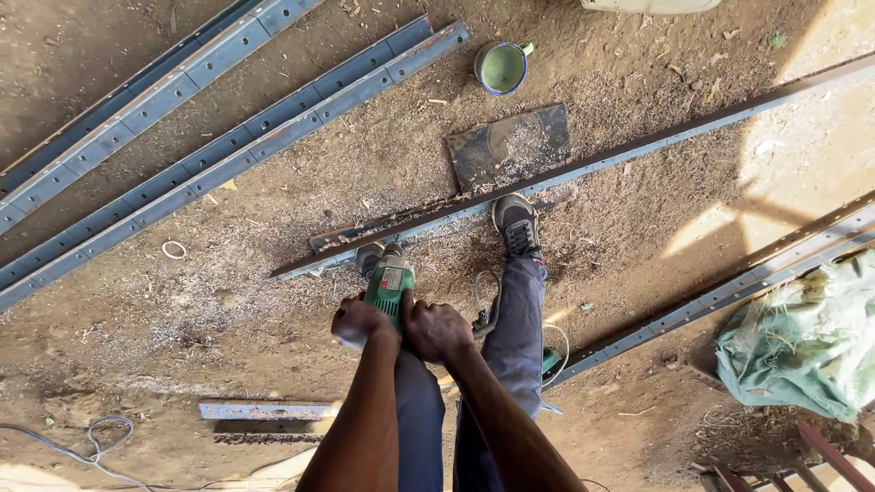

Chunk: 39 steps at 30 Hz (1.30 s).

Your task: The person is using a handheld power drill to create a series of holes in long metal beams laid out on the ground.

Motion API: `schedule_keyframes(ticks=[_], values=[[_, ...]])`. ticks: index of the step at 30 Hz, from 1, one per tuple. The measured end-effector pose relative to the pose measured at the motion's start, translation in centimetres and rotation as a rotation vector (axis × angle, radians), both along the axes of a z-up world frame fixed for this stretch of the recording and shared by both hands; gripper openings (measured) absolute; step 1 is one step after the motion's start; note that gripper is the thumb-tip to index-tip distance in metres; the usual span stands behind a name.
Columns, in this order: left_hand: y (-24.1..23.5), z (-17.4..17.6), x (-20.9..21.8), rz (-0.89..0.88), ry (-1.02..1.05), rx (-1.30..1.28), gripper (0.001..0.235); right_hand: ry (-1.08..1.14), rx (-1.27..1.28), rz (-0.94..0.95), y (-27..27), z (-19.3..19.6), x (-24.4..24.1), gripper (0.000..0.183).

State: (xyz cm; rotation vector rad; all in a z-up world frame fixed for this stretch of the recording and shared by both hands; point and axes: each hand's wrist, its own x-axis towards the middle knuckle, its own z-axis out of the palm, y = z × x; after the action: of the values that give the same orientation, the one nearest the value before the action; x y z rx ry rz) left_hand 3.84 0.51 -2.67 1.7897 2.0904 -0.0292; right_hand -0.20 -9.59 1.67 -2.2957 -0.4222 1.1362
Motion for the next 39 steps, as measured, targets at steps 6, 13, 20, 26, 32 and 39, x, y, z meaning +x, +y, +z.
schedule_keyframes(ticks=[6, 13, 20, 26, 32, 39], values=[[0.2, 1.2, 1.2, 0.1, -0.088, -0.034, 0.025, -0.032, -0.006, 0.037, 0.4, 0.8, 1.0, 0.066], [-1.3, 4.7, 3.1, 0.147, -0.12, -0.053, 0.025, 0.021, -0.026, 0.064, 0.1, 0.9, 0.4, 0.067], [-0.5, 3.4, 2.1, 0.17, -0.189, -0.034, 0.018, -0.117, -0.025, 0.038, 0.4, 1.1, 0.5, 0.066], [-1.4, 2.8, 2.1, 0.097, -0.113, -0.032, 0.01, -0.119, -0.016, 0.004, -0.5, 1.3, 0.5, 0.065], [-2.8, 1.4, 0.8, 0.053, -0.058, 0.008, 0.015, 0.393, -0.001, 0.014, -2.2, 2.6, 3.1, 0.074], [-2.1, 0.6, -0.6, -0.006, 0.026, -0.003, 0.015, 0.49, 0.037, 0.004, -1.2, 4.1, 4.1, 0.09]])
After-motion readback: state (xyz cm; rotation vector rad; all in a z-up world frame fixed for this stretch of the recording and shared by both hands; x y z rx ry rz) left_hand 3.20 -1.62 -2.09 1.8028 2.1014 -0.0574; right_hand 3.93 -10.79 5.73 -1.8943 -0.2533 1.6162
